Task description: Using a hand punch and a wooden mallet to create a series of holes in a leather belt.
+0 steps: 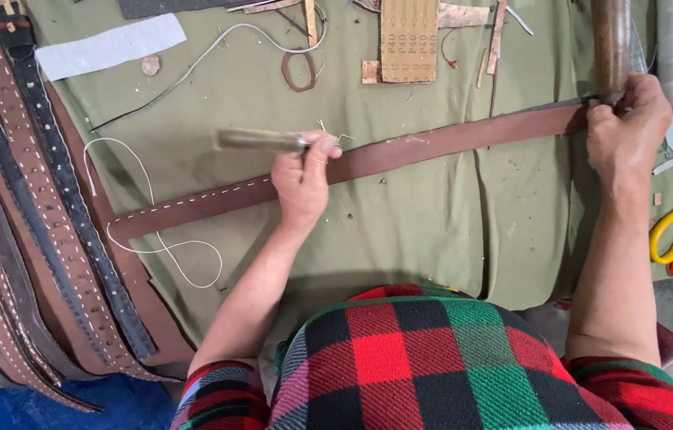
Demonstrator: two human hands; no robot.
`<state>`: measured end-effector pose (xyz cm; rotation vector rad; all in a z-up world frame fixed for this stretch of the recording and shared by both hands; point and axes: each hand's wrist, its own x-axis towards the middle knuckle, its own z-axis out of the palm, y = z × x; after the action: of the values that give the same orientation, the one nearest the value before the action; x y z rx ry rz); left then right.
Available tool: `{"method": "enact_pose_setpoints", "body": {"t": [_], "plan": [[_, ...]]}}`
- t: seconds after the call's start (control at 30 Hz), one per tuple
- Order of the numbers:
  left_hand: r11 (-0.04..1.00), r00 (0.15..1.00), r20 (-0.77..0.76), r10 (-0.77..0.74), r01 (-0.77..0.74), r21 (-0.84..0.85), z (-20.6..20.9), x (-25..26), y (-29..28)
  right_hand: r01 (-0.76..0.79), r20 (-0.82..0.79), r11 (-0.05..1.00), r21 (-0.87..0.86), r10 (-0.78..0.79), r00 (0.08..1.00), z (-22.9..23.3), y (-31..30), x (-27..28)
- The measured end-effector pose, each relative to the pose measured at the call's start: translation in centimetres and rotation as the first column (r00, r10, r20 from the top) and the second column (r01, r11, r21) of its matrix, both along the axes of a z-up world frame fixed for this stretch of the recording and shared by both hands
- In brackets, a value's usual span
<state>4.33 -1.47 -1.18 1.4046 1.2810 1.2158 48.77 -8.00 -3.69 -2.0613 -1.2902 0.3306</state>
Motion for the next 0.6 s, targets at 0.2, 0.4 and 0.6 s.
{"method": "enact_pose_setpoints", "body": {"t": [0.2,0.4,0.6], "plan": [[0.99,0.979,0.154,-0.134,0.124,0.071,1.3,-0.6,-0.2,0.004,0.007,1.0,-0.013,-0.004,1.0,-0.3,-0.2,0.7],[0.945,0.945,-0.244,-0.219,0.267,0.187,-0.8,-0.5,-0.2,-0.009,-0.044,0.998,0.063,0.012,0.999,1.4,-1.1,1.1],[0.874,0.822,-0.534,-0.198,0.394,0.283,-1.7,-0.9,-0.2,-0.084,0.058,0.996,0.013,0.083,0.995,1.0,-1.0,1.5]]}}
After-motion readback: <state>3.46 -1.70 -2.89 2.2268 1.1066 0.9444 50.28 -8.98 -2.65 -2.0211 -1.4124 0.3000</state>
